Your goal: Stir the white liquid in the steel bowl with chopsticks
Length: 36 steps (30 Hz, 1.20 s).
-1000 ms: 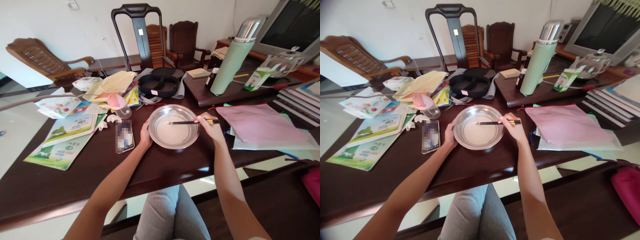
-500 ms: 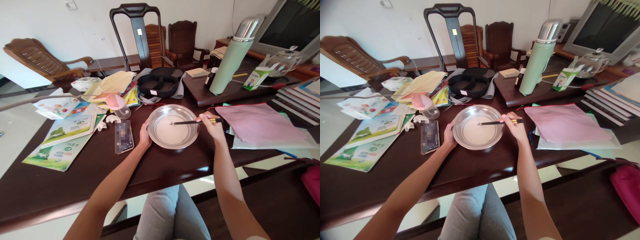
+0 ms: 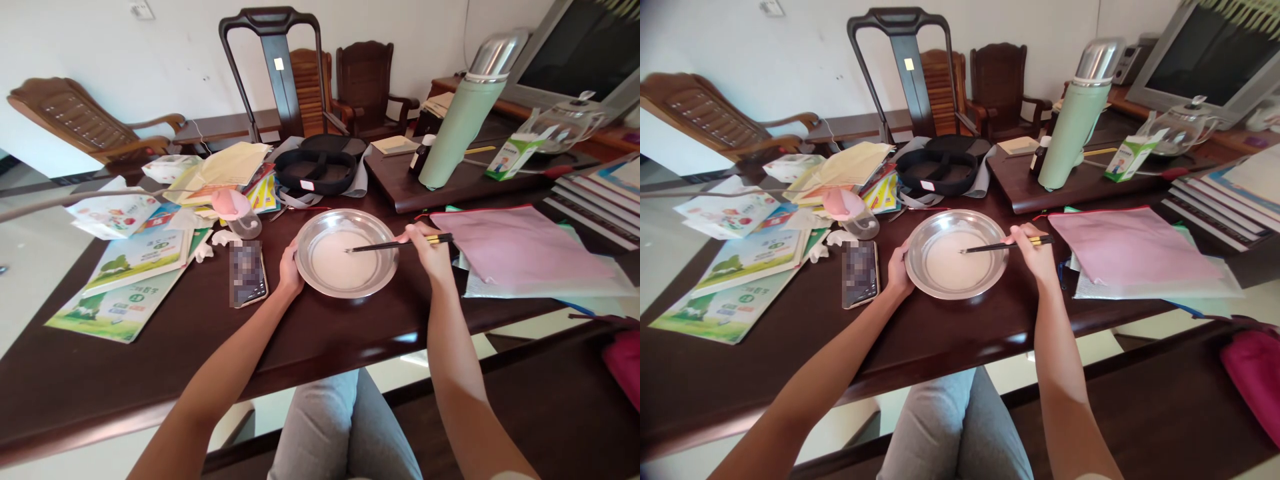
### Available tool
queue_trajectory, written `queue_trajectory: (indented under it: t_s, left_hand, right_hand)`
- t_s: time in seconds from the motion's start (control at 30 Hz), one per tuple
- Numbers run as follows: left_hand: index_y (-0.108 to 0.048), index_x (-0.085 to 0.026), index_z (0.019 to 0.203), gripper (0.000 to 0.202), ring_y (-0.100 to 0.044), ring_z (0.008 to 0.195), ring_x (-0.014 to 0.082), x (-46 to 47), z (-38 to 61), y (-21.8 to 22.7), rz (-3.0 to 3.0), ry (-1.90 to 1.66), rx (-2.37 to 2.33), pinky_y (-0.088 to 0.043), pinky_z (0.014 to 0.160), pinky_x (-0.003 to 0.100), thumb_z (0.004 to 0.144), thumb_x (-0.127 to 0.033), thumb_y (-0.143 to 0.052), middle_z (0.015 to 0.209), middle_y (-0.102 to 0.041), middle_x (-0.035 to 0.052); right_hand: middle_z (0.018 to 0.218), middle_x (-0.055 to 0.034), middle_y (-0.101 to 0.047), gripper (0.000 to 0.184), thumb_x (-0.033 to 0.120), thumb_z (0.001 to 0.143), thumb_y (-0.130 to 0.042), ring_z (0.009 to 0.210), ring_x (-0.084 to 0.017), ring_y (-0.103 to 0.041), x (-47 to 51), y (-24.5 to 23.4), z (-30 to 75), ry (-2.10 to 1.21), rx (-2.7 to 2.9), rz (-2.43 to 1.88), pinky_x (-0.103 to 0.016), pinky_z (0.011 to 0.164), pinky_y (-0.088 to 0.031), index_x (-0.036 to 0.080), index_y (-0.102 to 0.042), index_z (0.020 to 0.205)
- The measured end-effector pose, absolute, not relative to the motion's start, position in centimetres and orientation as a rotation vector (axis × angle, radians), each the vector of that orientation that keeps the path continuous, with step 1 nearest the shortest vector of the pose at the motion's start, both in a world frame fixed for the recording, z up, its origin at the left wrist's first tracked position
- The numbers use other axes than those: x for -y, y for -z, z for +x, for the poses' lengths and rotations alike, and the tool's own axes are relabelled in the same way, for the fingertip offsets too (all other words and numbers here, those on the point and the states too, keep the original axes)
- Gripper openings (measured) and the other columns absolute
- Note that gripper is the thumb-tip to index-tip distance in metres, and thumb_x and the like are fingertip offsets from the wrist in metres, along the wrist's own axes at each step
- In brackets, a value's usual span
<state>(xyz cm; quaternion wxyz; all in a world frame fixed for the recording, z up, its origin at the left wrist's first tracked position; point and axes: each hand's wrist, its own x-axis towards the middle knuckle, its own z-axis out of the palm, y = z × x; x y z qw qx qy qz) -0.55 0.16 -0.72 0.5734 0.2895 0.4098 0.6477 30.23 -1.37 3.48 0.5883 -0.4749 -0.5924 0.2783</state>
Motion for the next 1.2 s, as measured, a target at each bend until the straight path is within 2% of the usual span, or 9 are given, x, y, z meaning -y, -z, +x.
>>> queue_trajectory:
  t_s: [0.13, 0.33, 0.47, 0.6, 0.7, 0.83, 0.97, 1.07, 1.2]
  left_hand:
    - [-0.088, -0.022, 0.113, 0.037, -0.077, 0.135, 0.0351, -0.2, -0.6, 0.9, 0.669, -1.519, -0.960, -0.058, 0.118, 0.042, 0.084, -0.034, -0.069, 0.117, -0.090, 0.0061]
    - [-0.089, -0.021, 0.110, 0.037, -0.077, 0.132, 0.0345, -0.2, -0.6, 0.9, 0.656, -1.522, -0.957, -0.059, 0.116, 0.040, 0.080, -0.034, -0.071, 0.117, -0.091, 0.0053]
    - [-0.087, -0.023, 0.103, 0.032, -0.076, 0.136, 0.0361, -0.3, -0.6, 0.9, 0.636, -1.525, -0.959, -0.058, 0.117, 0.041, 0.078, -0.036, -0.072, 0.115, -0.090, 0.0061]
    - [-0.086, -0.023, 0.104, 0.034, -0.075, 0.139, 0.0381, -0.3, -0.6, 0.9, 0.636, -1.526, -0.942, -0.057, 0.121, 0.044, 0.077, -0.037, -0.073, 0.115, -0.090, 0.0073]
    - [-0.086, -0.022, 0.106, 0.035, -0.074, 0.140, 0.0384, -0.3, -0.5, 0.9, 0.634, -1.528, -0.950, -0.056, 0.123, 0.045, 0.077, -0.037, -0.075, 0.116, -0.090, 0.0081]
    - [-0.086, -0.021, 0.104, 0.033, -0.073, 0.141, 0.0382, -0.2, -0.6, 0.8, 0.650, -1.529, -0.944, -0.056, 0.123, 0.045, 0.077, -0.036, -0.074, 0.118, -0.089, 0.0084]
    - [-0.085, -0.022, 0.100, 0.030, -0.075, 0.139, 0.0383, -0.2, -0.6, 0.8, 0.646, -1.524, -0.958, -0.057, 0.122, 0.044, 0.076, -0.037, -0.073, 0.115, -0.089, 0.0083]
    - [-0.085, -0.022, 0.102, 0.032, -0.076, 0.136, 0.0385, -0.2, -0.6, 0.8, 0.639, -1.526, -0.960, -0.057, 0.120, 0.045, 0.076, -0.038, -0.075, 0.113, -0.089, 0.0082]
    - [-0.086, -0.022, 0.111, 0.038, -0.077, 0.135, 0.0373, -0.2, -0.5, 0.8, 0.644, -1.532, -0.958, -0.057, 0.120, 0.044, 0.078, -0.038, -0.075, 0.114, -0.090, 0.0078]
  right_hand:
    - [0.065, -0.0028, -0.075, 0.065, 0.085, 0.095, -0.077, 0.068, -0.027, -0.078, 1.7, -3.6, 30.5, -0.739, 1.407, -1.039, -0.044, 0.077, -0.061, 0.030, -0.075, 0.061]
    - [0.087, -0.0060, -0.088, 0.059, 0.085, 0.095, -0.076, 0.089, -0.030, -0.083, 1.5, -3.4, 29.5, -0.738, 1.609, -1.043, -0.045, 0.087, -0.063, 0.031, -0.086, 0.077]
    - [0.073, -0.0041, -0.082, 0.063, 0.087, 0.095, -0.075, 0.080, -0.029, -0.081, 1.2, -3.3, 30.6, -0.627, 1.406, -1.090, -0.047, 0.088, -0.062, 0.030, -0.079, 0.068]
    - [0.066, -0.0037, -0.077, 0.067, 0.087, 0.094, -0.075, 0.070, -0.028, -0.080, 1.6, -3.5, 30.7, -0.729, 1.402, -1.057, -0.045, 0.080, -0.063, 0.029, -0.074, 0.062]
    - [0.077, -0.0051, -0.083, 0.063, 0.086, 0.094, -0.076, 0.080, -0.029, -0.083, 1.8, -3.7, 29.8, -0.810, 1.557, -1.038, -0.045, 0.085, -0.065, 0.029, -0.081, 0.069]
    - [0.084, -0.0056, -0.087, 0.061, 0.088, 0.094, -0.075, 0.090, -0.030, -0.083, 1.3, -3.4, 29.5, -0.704, 1.577, -1.070, -0.047, 0.092, -0.063, 0.031, -0.084, 0.076]
    - [0.068, -0.0039, -0.079, 0.067, 0.090, 0.093, -0.074, 0.076, -0.029, -0.081, 1.2, -3.3, 30.5, -0.613, 1.363, -1.097, -0.047, 0.085, -0.063, 0.030, -0.074, 0.063]
    - [0.064, -0.0037, -0.077, 0.069, 0.090, 0.093, -0.074, 0.068, -0.028, -0.080, 1.5, -3.5, 30.5, -0.700, 1.370, -1.060, -0.044, 0.077, -0.063, 0.029, -0.072, 0.060]
    - [0.081, -0.0055, -0.086, 0.063, 0.089, 0.092, -0.077, 0.082, -0.029, -0.084, 1.7, -3.7, 29.4, -0.808, 1.569, -1.057, -0.044, 0.083, -0.065, 0.029, -0.082, 0.072]
